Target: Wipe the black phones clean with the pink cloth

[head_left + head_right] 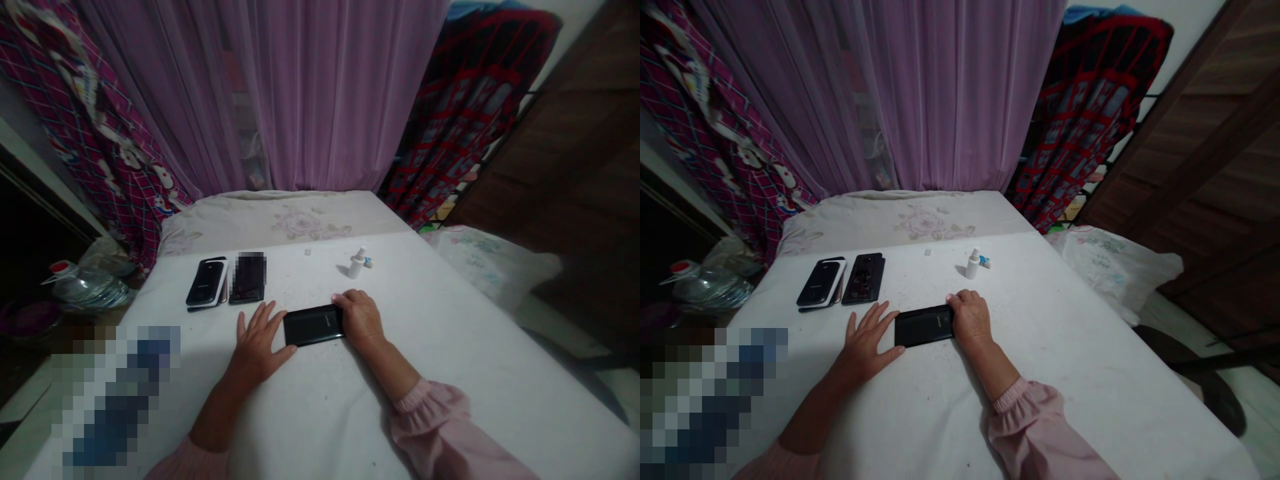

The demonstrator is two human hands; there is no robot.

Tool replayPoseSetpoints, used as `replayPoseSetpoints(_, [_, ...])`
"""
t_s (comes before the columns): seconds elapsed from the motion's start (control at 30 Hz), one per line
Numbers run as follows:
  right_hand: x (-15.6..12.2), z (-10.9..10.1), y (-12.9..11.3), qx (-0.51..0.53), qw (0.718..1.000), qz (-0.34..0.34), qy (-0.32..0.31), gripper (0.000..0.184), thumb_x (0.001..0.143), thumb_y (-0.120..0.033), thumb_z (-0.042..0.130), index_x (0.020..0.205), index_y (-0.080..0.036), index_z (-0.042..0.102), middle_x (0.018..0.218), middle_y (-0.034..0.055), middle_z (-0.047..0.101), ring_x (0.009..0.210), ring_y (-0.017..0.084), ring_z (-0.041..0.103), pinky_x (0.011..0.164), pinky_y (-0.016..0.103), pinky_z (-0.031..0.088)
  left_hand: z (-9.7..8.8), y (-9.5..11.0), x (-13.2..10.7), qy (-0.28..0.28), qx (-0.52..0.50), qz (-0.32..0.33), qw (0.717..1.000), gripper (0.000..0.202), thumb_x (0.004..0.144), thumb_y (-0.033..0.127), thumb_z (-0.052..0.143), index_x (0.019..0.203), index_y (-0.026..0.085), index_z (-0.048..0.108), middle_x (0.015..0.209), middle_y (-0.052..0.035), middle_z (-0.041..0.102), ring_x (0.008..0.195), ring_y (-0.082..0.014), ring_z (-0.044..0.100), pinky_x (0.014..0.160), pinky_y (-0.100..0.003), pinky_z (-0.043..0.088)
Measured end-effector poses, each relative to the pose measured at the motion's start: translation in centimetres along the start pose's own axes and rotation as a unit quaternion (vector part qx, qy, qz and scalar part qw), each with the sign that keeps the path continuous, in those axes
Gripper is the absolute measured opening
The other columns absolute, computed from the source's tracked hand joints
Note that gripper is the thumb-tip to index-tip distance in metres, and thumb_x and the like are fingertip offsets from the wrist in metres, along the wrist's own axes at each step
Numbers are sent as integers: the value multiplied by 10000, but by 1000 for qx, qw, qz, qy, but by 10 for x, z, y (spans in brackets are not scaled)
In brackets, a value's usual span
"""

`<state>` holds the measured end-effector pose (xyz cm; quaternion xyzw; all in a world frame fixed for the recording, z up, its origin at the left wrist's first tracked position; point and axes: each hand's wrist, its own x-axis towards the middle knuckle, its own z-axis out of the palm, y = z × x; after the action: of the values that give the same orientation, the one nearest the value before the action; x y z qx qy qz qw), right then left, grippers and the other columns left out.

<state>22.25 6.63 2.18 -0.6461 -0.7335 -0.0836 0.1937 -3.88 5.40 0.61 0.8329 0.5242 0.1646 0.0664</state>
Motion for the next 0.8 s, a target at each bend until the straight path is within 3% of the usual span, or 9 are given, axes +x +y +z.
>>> replayPoseSetpoints(0.23, [17, 4, -75, 59, 993, -70, -80, 206, 951, -227, 548, 1058, -249, 722, 974, 77, 676, 931, 232, 562, 734, 345, 386, -4, 4, 1, -8, 5, -9, 1000, 625, 784, 430, 677, 1358, 238, 522, 1513, -139, 429, 1415, -356, 348, 1147, -647, 141])
replayPoseSetpoints(0.33, [20, 8, -94, 69, 990, -88, -85, 215, 972, -260, 523, 1059, -242, 719, 974, 79, 671, 935, 230, 560, 737, 343, 390, -4, 7, 1, 2, 6, -12, 1000, 646, 765, 436, 700, 1351, 233, 521, 1506, -142, 439, 1405, -351, 368, 1156, -630, 144])
replayPoseSetpoints(0.43, [18, 8, -84, 75, 990, -99, -71, 229, 985, -275, 508, 1057, -271, 725, 954, 66, 676, 911, 220, 563, 732, 333, 391, -4, 8, 1, 13, 0, -17, 1000, 617, 761, 436, 704, 1321, 234, 539, 1494, -140, 456, 1396, -349, 384, 1159, -627, 144])
replayPoseSetpoints(0.6, [5, -2, -21, 53, 998, -25, -13, 235, 973, -244, 529, 996, -235, 763, 882, 78, 685, 827, 227, 567, 691, 333, 378, -4, 7, 1, 17, -12, -16, 1000, 601, 767, 458, 701, 1307, 241, 549, 1491, -134, 462, 1399, -343, 380, 1164, -623, 132])
replayPoseSetpoints(0.67, [0, -4, -6, 57, 998, -2, 16, 259, 978, -240, 512, 977, -201, 768, 867, 94, 681, 812, 234, 565, 676, 335, 375, -4, 6, 2, 7, -18, -14, 1000, 618, 768, 477, 703, 1322, 255, 542, 1493, -127, 461, 1404, -340, 373, 1165, -623, 127])
replayPoseSetpoints(0.73, [-2, -3, -8, 69, 997, -1, 29, 253, 973, -248, 522, 956, -205, 770, 858, 88, 680, 803, 229, 566, 670, 329, 377, -5, 6, 3, -5, -20, -15, 1000, 633, 765, 491, 709, 1331, 263, 539, 1499, -125, 453, 1409, -342, 363, 1161, -631, 131])
replayPoseSetpoints(0.8, [-2, 0, -26, 91, 995, -27, 26, 213, 960, -267, 554, 959, -250, 767, 866, 57, 683, 805, 206, 570, 681, 311, 388, -5, 5, 4, -10, -19, -17, 1000, 643, 759, 506, 713, 1330, 263, 541, 1505, -125, 445, 1414, -346, 353, 1156, -638, 137])
